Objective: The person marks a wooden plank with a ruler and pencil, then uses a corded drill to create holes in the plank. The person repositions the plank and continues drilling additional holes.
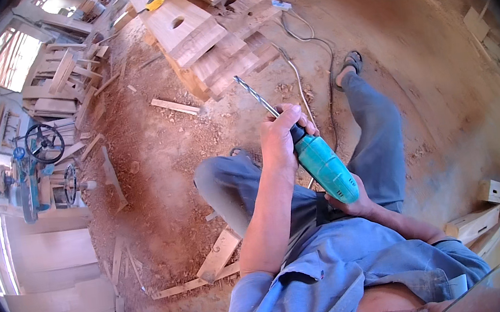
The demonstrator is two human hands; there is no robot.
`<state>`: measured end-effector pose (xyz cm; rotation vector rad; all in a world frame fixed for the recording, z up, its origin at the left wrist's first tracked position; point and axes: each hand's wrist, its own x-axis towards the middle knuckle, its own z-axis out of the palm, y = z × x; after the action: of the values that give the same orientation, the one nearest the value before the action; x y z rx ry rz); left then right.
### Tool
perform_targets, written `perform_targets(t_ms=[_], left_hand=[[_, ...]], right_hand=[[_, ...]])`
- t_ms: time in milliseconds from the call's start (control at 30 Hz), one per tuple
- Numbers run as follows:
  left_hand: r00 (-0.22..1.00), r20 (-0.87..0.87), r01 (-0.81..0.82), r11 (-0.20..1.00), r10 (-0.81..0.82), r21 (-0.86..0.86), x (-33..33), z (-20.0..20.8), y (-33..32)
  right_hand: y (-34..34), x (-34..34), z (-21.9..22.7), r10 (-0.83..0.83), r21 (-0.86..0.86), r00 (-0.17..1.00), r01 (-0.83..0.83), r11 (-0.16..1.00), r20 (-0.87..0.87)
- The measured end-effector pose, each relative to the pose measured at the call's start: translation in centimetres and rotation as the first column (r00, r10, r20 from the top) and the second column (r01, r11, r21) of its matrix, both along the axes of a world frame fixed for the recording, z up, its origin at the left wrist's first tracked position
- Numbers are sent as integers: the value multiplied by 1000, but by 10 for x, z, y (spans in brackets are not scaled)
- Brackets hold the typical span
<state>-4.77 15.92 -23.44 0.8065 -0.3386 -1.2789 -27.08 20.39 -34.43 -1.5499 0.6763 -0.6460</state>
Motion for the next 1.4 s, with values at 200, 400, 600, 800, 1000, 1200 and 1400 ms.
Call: perform_targets(t_ms=[200,400,600,800,1000,1200,1400], left_hand=[[997,74,-6,998,2,59,6,-5,-15],[1000,2,-4,996,3,85,20,-10,-23],[1000,-15,5,996,-3,92,30,-17,-28],[999,-1,51,997,-51,50,42,-22,-30],[996,-49,82,996,-80,34,51,-28,-29],[985,-114,125,991,-129,-41,56,-30,-29],[979,-103,169,984,-173,-48,59,-30,-29]], right_hand=[[-10,11,1,-75,-64,997,75,995,15],[-16,21,-14,9,7,998,-8,1000,-66],[-20,28,-31,4,-43,995,-8,999,-101],[-26,40,-41,40,14,999,-40,999,21],[-28,50,-38,27,33,998,-29,999,52],[-29,54,-24,-6,-111,997,14,994,72],[-26,52,-14,7,64,999,-10,998,43]])
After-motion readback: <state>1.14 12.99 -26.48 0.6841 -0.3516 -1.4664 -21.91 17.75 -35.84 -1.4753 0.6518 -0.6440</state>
